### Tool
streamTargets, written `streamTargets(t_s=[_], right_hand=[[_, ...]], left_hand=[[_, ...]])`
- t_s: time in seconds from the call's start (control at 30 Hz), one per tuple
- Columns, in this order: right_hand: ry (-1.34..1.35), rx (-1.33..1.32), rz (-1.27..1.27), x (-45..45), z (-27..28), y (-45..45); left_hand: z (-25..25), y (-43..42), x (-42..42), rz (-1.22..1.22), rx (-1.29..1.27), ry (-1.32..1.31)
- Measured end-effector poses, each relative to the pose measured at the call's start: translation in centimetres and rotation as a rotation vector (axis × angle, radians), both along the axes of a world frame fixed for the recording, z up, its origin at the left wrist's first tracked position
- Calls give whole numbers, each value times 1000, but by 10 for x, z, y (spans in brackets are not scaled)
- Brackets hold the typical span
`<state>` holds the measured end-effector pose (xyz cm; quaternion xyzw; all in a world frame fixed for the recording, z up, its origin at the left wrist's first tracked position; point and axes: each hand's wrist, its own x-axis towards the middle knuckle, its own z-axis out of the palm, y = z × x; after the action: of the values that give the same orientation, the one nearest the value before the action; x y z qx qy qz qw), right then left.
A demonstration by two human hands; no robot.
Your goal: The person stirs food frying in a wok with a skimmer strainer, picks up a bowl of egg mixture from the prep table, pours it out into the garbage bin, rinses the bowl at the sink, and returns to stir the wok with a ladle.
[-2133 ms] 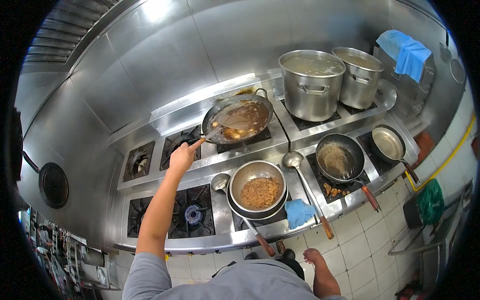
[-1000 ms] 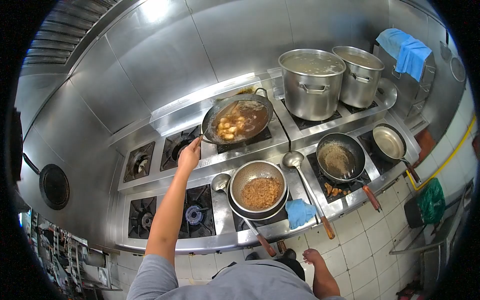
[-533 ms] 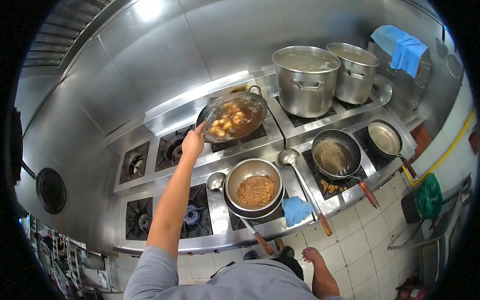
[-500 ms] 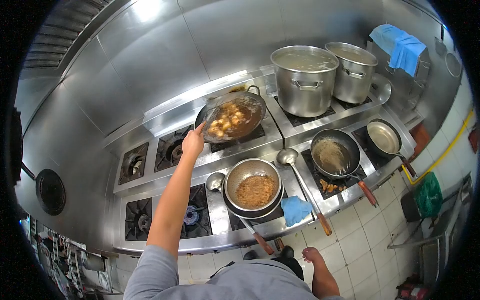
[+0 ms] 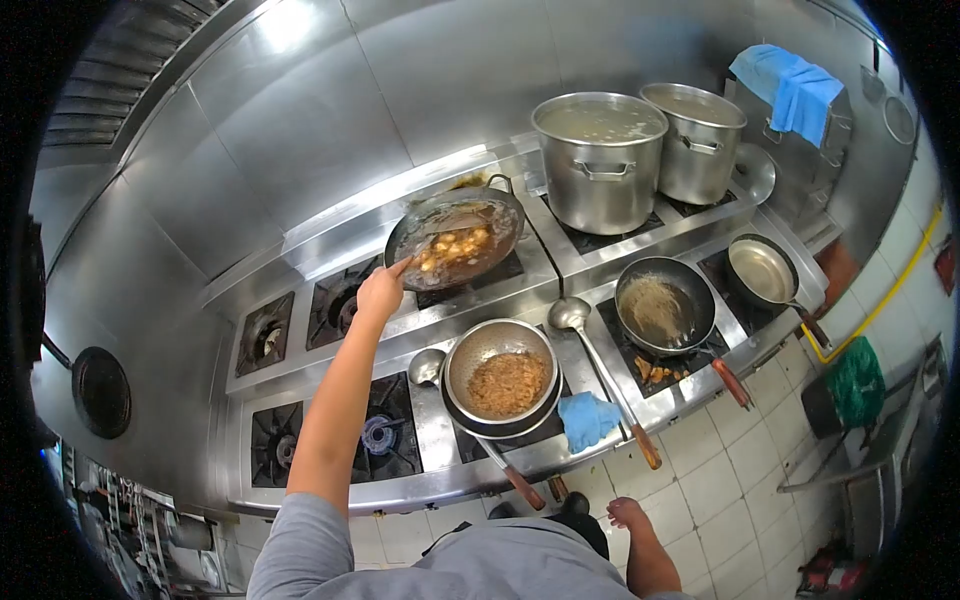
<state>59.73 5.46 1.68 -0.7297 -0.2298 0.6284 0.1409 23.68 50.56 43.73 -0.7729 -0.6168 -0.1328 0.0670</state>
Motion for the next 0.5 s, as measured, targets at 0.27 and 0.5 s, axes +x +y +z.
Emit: streamTargets(t_s=[0.27, 0.5], right_hand=[[15, 32, 3, 0, 1, 20], [1, -3, 56, -4, -10, 16]], left_hand=[[15, -35, -19, 4, 12, -18], [12, -57, -48, 58, 73, -91]])
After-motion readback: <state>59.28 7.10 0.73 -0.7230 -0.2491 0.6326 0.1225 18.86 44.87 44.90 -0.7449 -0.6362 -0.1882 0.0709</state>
